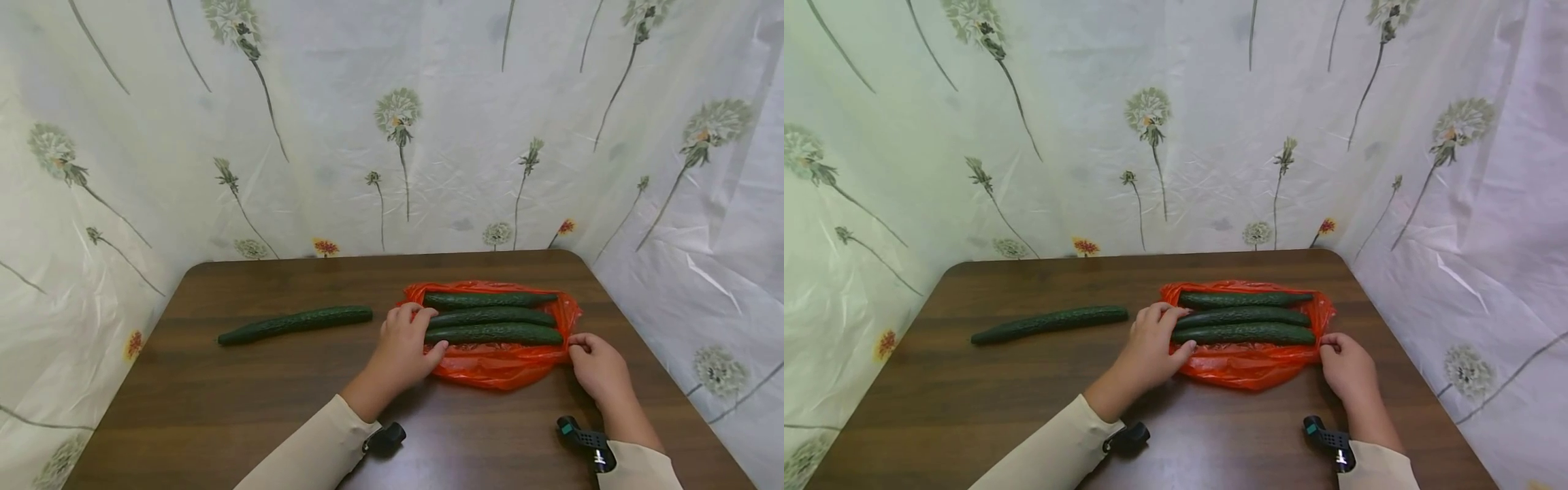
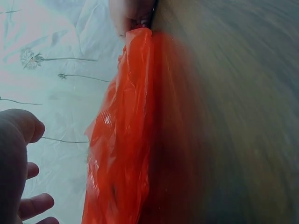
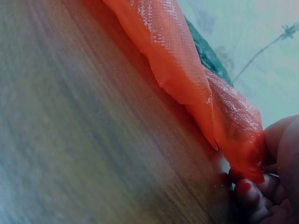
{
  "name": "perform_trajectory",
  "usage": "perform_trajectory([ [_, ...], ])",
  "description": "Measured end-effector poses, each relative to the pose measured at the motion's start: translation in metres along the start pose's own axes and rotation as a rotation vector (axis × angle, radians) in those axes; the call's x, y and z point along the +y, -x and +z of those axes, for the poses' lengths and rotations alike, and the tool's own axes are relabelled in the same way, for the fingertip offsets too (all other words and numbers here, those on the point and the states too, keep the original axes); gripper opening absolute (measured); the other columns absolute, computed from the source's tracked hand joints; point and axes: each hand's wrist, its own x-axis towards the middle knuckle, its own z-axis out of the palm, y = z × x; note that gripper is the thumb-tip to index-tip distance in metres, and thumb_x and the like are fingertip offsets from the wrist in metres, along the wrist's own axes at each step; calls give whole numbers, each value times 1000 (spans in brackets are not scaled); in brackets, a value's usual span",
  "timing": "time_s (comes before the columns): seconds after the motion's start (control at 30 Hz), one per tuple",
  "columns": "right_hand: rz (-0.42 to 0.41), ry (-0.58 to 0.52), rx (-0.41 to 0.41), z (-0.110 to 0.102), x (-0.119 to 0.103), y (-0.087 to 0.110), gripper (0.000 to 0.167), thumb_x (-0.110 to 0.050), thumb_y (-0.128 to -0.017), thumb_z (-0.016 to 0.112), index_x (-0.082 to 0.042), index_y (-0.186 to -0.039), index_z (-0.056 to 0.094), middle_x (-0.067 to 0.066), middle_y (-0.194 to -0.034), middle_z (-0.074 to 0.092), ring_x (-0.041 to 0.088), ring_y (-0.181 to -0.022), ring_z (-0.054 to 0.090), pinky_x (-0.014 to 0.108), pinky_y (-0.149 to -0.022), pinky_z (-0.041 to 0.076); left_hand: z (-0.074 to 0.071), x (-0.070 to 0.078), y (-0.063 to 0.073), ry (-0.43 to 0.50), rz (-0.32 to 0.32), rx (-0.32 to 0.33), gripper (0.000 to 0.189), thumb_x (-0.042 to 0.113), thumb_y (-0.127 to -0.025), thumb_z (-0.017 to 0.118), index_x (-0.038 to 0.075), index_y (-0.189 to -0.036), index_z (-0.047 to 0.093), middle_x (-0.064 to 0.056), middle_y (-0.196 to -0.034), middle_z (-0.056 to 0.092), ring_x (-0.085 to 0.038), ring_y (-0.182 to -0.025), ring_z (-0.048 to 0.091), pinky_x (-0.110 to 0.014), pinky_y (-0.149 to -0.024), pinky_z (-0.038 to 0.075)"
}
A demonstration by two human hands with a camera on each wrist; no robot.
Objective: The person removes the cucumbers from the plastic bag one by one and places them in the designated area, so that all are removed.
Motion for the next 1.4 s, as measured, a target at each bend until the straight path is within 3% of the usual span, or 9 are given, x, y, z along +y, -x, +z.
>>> perform_trajectory([
  [0.53, 3, -2, -10, 0, -1, 0, 45, -31, -110, 40, 1, -136, 59, 26, -130, 60, 38, -108, 55, 41, -81, 44, 15, 15, -14, -45, 13, -50, 53, 50, -100, 65, 24, -145, 55, -5, -146, 51, -29, -134, 46, -53, -111, 42],
  [0.9, 13, -2, -12, 0, -1, 0, 46, -32, -110, 40, 0, -137, 59, 26, -130, 60, 38, -108, 55, 41, -82, 45, 28, 22, -26, -160, 134, -73, 50, 52, -102, 62, 24, -143, 56, -3, -141, 54, -27, -127, 52, -47, -108, 46],
  [1.07, 11, 3, -20, -1, -2, 1, 46, -32, -110, 40, 1, -137, 58, 26, -130, 60, 38, -107, 55, 44, -83, 46, 34, 25, -33, -156, 183, -51, 43, 47, -102, 63, 25, -139, 61, -2, -137, 57, -26, -126, 55, -47, -107, 47],
  [1.2, 11, 8, -28, -1, -1, 1, 47, -32, -110, 40, 1, -138, 58, 27, -130, 60, 38, -108, 55, 45, -84, 47, 40, 29, -36, -160, 164, -55, 42, 47, -102, 63, 25, -138, 62, -2, -135, 58, -26, -124, 56, -46, -105, 48],
  [1.4, 6, 8, -23, -1, 0, -1, 48, -33, -110, 40, 1, -138, 58, 26, -131, 60, 38, -108, 55, 44, -83, 46, 45, 38, -42, -240, 122, -149, 54, 55, -100, 62, 29, -147, 54, -3, -140, 53, -27, -125, 52, -46, -105, 47],
])
